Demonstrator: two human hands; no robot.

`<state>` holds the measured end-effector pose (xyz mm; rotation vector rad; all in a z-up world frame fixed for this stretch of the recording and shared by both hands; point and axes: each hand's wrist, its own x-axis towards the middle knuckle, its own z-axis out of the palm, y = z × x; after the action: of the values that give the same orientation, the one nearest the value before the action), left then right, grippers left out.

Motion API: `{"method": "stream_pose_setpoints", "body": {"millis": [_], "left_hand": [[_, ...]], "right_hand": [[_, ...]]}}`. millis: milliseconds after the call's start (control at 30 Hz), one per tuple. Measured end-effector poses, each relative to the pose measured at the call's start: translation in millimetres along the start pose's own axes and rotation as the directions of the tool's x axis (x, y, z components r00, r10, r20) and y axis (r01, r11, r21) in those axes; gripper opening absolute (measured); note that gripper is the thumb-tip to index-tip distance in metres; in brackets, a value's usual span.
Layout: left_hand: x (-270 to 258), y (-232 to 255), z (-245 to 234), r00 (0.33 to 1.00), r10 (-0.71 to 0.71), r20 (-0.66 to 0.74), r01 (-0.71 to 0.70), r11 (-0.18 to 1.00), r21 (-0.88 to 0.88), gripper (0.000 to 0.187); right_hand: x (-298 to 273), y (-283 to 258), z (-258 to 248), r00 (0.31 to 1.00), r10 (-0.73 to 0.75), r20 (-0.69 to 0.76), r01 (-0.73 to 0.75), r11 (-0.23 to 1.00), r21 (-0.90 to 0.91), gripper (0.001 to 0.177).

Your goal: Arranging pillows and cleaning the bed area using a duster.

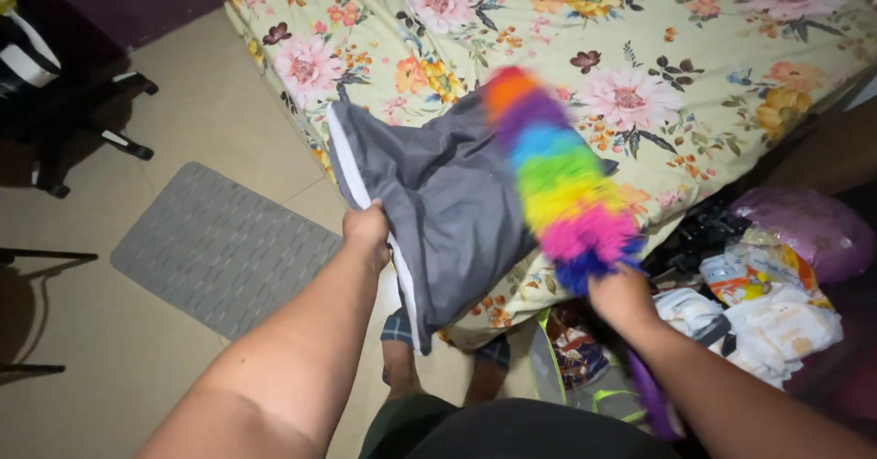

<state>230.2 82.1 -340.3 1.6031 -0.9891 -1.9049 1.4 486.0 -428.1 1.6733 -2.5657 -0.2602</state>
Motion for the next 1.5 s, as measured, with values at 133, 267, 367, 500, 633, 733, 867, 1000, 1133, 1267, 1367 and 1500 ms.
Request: {"method": "stream_pose_setpoints", "body": {"millis": [133, 267, 367, 500, 633, 733, 867, 1000, 1133, 1267, 1367, 1500], "left_hand": [[-7.3, 5.3, -6.7, 0.983, -0.168, 0.076, 0.18, 0.959, -0.217, 0.038], [34.7, -21.0, -7.9, 0.967, -0.187, 0.171, 0.237, 0.909, -0.344, 0.044], [46.6, -29.9, -8.8, 0.948, -0.165, 0.272, 0.263, 0.888, -0.378, 0.048], [36.0, -27.8, -9.0, 0.941, -0.164, 0.294, 0.268, 0.893, -0.361, 0.045], [41.3, -34.3, -12.2, 0.952, -0.162, 0.258, 0.256, 0.885, -0.389, 0.043], [36.6, -30.3, -11.7, 0.969, -0.156, 0.192, 0.207, 0.936, -0.285, 0.039], [13.0, -13.6, -14.7, 0.972, -0.162, 0.168, 0.203, 0.941, -0.269, 0.035], [22.2, -22.2, -18.3, 0.985, -0.079, 0.155, 0.113, 0.967, -0.227, 0.033], [0.8, -2.4, -16.1, 0.981, -0.17, 0.095, 0.188, 0.957, -0.222, 0.027], [23.0, -21.2, -14.5, 0.981, -0.163, 0.102, 0.191, 0.894, -0.405, 0.023], [35.3, -28.4, -19.7, 0.989, -0.129, 0.069, 0.144, 0.938, -0.314, 0.026], [34.0, -20.6, -17.3, 0.991, -0.126, 0.049, 0.134, 0.967, -0.218, 0.029]], "right_hand": [[25.2, -21.8, -86.8, 0.898, 0.438, -0.038, -0.411, 0.868, 0.28, 0.03], [20.1, -33.2, -120.9, 0.872, 0.407, -0.272, -0.193, 0.797, 0.572, 0.028], [14.8, -26.6, -88.6, 0.948, 0.227, -0.223, -0.067, 0.827, 0.558, 0.032], [16.1, -11.9, -32.9, 0.994, 0.105, -0.015, -0.099, 0.97, 0.224, 0.022], [26.0, -30.8, -68.7, 0.993, -0.023, -0.12, 0.023, 1.0, 0.001, 0.018], [35.2, -35.3, -71.2, 0.93, -0.131, -0.344, 0.168, 0.982, 0.081, 0.023], [43.5, -9.5, -23.8, 0.962, -0.259, -0.084, 0.257, 0.966, -0.039, 0.021], [45.9, 20.8, -1.3, 0.988, 0.086, 0.13, -0.076, 0.994, -0.08, 0.021], [22.6, 25.0, -38.1, 0.991, 0.103, 0.082, -0.087, 0.981, -0.175, 0.02], [-10.8, 25.9, -54.1, 0.995, -0.006, -0.099, 0.012, 0.998, 0.062, 0.027], [-32.3, 51.4, -6.6, 0.974, 0.224, -0.033, -0.2, 0.918, 0.342, 0.033], [-54.2, 94.3, 69.7, 0.822, 0.548, 0.158, -0.566, 0.817, 0.109, 0.029]]}}
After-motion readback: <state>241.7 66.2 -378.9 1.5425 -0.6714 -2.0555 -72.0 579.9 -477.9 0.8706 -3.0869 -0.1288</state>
